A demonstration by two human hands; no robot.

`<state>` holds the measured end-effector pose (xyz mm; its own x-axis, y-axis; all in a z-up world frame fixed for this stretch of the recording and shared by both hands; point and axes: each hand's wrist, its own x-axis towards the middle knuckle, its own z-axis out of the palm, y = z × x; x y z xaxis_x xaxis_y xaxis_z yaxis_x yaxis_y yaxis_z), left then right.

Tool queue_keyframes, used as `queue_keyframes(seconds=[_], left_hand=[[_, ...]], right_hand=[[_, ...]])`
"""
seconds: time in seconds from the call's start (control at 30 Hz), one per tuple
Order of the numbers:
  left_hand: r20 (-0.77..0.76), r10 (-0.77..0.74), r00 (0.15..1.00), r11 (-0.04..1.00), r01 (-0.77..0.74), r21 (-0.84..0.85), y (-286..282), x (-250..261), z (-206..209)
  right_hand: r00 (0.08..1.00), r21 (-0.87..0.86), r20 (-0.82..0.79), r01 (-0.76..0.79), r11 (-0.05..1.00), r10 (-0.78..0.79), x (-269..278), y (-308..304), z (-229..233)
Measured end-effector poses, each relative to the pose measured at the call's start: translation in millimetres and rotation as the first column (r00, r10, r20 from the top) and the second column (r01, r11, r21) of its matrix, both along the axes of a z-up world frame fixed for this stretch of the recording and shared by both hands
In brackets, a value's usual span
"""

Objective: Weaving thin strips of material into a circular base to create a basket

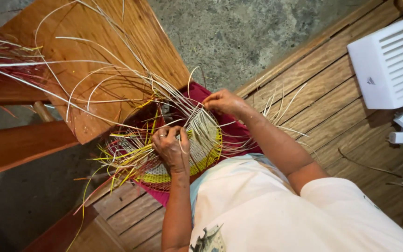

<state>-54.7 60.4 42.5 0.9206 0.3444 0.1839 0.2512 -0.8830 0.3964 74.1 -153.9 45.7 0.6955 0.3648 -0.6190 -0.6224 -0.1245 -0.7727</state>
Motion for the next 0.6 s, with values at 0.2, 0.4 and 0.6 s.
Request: queue_keyframes(seconds=[0.2, 0.4, 0.6], left_hand=[[-0.044, -0.02, 0.999, 1.0, 0.02, -0.005, 7, -1, -14], [-0.054, -0.028, 0.998, 1.0, 0.028, -0.002, 5, 1, -1], [-0.032, -0.015, 0.999, 1.0, 0.014, -0.018, 7, -3, -11]], right_hand=[[0.996, -0.027, -0.069, 0.06, 0.998, -0.061, 9, 16, -12], [0.994, -0.046, -0.077, 0.068, 0.997, -0.072, 6, 18, 3], [0.989, -0.004, -0.075, 0.127, 0.992, -0.127, -7, 17, 7]])
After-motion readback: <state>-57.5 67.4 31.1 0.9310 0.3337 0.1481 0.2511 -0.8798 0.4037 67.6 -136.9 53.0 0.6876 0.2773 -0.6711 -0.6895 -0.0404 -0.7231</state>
